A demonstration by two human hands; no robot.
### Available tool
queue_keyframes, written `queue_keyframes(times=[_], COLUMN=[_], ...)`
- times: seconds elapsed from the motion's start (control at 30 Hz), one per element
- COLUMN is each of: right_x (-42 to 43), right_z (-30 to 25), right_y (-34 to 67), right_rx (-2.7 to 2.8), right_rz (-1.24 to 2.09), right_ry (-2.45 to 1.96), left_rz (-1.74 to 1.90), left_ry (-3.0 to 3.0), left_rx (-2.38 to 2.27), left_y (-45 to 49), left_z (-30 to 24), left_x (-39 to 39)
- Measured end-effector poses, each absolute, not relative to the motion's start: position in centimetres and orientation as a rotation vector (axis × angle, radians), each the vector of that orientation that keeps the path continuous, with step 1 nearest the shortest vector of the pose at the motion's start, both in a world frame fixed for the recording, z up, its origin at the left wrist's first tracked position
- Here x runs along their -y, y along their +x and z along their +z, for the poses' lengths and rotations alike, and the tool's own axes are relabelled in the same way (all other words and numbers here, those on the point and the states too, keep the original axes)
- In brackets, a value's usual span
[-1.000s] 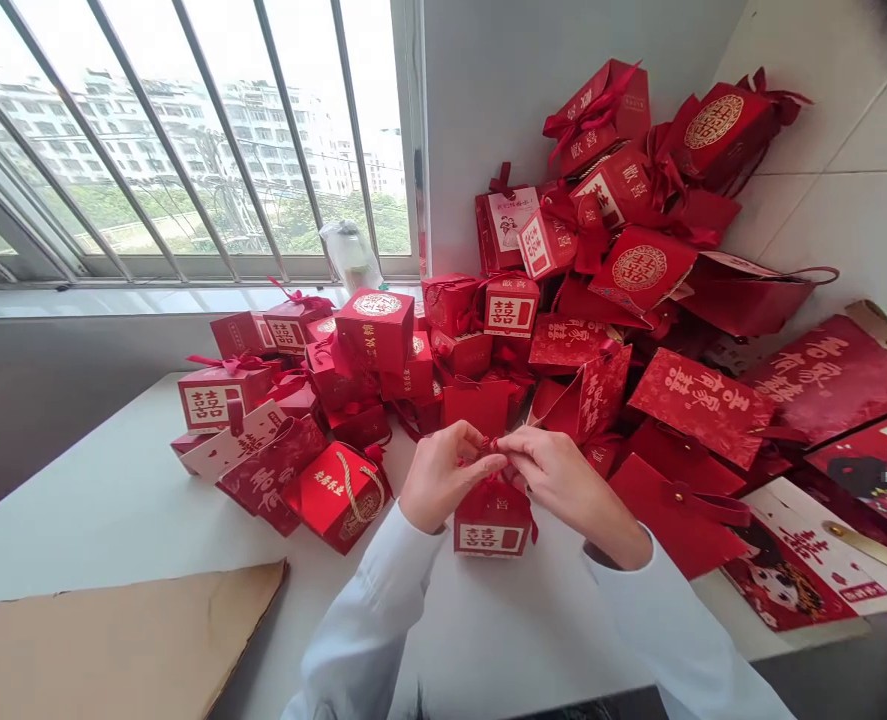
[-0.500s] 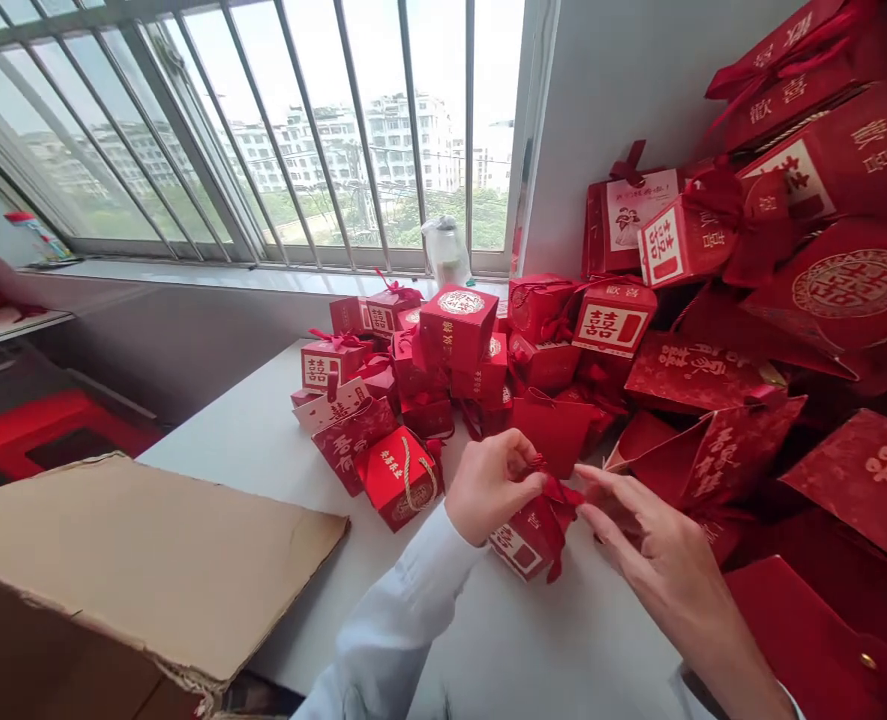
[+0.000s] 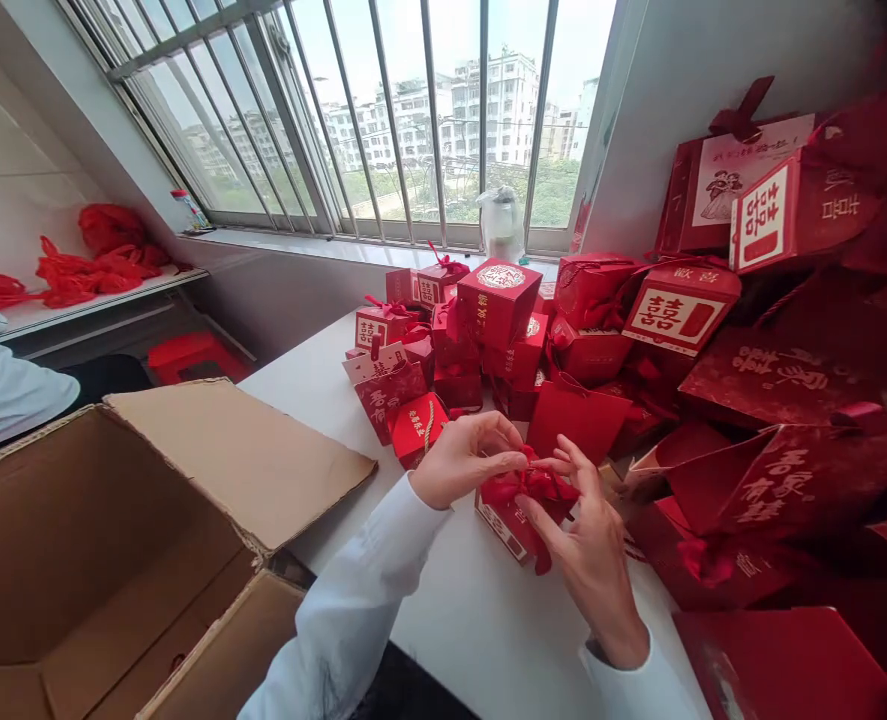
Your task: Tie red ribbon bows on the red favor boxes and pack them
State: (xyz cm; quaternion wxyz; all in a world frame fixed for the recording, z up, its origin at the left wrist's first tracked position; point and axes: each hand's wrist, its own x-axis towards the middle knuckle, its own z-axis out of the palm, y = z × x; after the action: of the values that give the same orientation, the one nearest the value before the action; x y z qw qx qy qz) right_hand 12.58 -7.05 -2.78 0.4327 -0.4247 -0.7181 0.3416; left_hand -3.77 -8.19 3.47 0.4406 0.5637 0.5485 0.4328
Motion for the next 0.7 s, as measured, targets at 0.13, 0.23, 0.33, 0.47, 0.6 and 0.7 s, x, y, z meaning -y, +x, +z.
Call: queue_keyframes(times=[0.13, 0.23, 0.33, 0.47, 0.6, 0.7], right_x=[7.2, 7.8, 8.4, 9.2, 9.6, 9.3], right_z=[-2.3, -4.3, -7.3, -9.6, -10.6, -12.3], right_y=[14.9, 18.6, 21.6, 22.1, 19.9, 18.0], right_rx=[1.858, 1.975, 2.163, 2.184, 2.017, 1.935], right_rz=[0.817, 0.707, 0.541, 0.499, 0.783, 1.074], right_ry=[-1.038, -1.046, -0.980, -0.980, -1.181, -1.193], left_rz=[1.035, 0.848, 0.739, 0.707, 0.874, 1.137], left_ry=[1.483, 1.619, 1.659, 1.927, 1.712, 1.363], left_rx=[-1.551, -2.052, -2.345, -1.941, -1.547, -1.301], left_y=[-5.4, -7.1, -7.6, -6.1, -5.1, -5.0], left_z=[3.4, 3.4, 3.4, 3.3, -0.6, -5.4], left_x=[8.3, 7.9, 7.5, 8.1, 9.7, 10.3])
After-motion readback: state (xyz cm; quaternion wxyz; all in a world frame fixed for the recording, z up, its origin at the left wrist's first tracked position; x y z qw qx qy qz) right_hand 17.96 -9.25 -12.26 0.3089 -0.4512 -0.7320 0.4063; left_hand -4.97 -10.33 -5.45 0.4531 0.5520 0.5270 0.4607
